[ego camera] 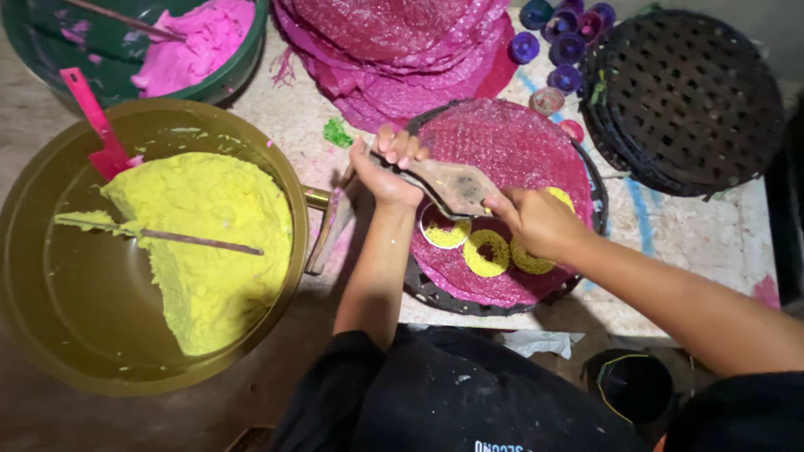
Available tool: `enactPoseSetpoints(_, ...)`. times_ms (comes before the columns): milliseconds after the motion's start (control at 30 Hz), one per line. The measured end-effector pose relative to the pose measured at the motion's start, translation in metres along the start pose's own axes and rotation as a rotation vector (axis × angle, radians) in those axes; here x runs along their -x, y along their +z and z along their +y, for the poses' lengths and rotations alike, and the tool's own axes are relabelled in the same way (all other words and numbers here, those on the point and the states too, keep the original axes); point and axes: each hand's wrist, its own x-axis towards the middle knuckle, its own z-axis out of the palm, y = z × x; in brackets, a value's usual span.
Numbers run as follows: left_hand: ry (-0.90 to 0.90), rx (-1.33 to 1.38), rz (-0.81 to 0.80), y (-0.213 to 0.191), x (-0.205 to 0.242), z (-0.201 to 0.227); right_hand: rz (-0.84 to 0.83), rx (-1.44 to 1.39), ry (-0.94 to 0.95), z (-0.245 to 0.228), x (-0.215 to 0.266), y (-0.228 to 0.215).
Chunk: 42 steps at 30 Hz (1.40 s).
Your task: The person prepares a pink fabric base on a circular tray, then uses a wooden press to form yellow dough into ring shapes on the fabric. They repeat this process to create multiple yellow rings, then add pink dough centers to each ring using the same press. Finally, they place a perforated lid over the tray.
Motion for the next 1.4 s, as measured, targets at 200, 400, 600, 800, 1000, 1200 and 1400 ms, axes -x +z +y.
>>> enactPoseSetpoints(200, 0.067, -0.111, 0.057, -0.001, 0.019, 0.025, -0.065, -0.070, -0.101, 0.002, -0.004, 0.027)
enactPoseSetpoints(400, -0.026, 0.059, -0.102, -0.016, 0.037, -0.011, -0.157, -0.020, 0.012, 0.044, 0.004, 0.014)
enactPoseSetpoints(600, -0.185, -1.321, -0.249, -0.002, 0.068, 0.012, 0.043, -0.375, -0.036, 0.118, 0.045, -0.015)
enactPoseSetpoints(800, -0.185, -2.221, -0.567, 0.002, 0.094, 0.018, 0.276, -0.700, 0.045, 0.159, 0.097, 0.029)
enactPoseSetpoints(1000, -0.211, -2.155, -0.510, -0.009, 0.072, 0.015, 0.270, -1.299, 0.026, 0.178, 0.129, 0.077)
enactPoseSetpoints(1200, -0.290, -2.284, -0.463, 0.043, 0.016, -0.004, 0.288, -1.137, -0.002, 0.170, 0.123, 0.072)
enactPoseSetpoints(1400, -0.318, -1.497, -1.040, 0.128, 0.106, -0.033, 0.186, -0.506, -0.234, 0.097, 0.138, 0.014)
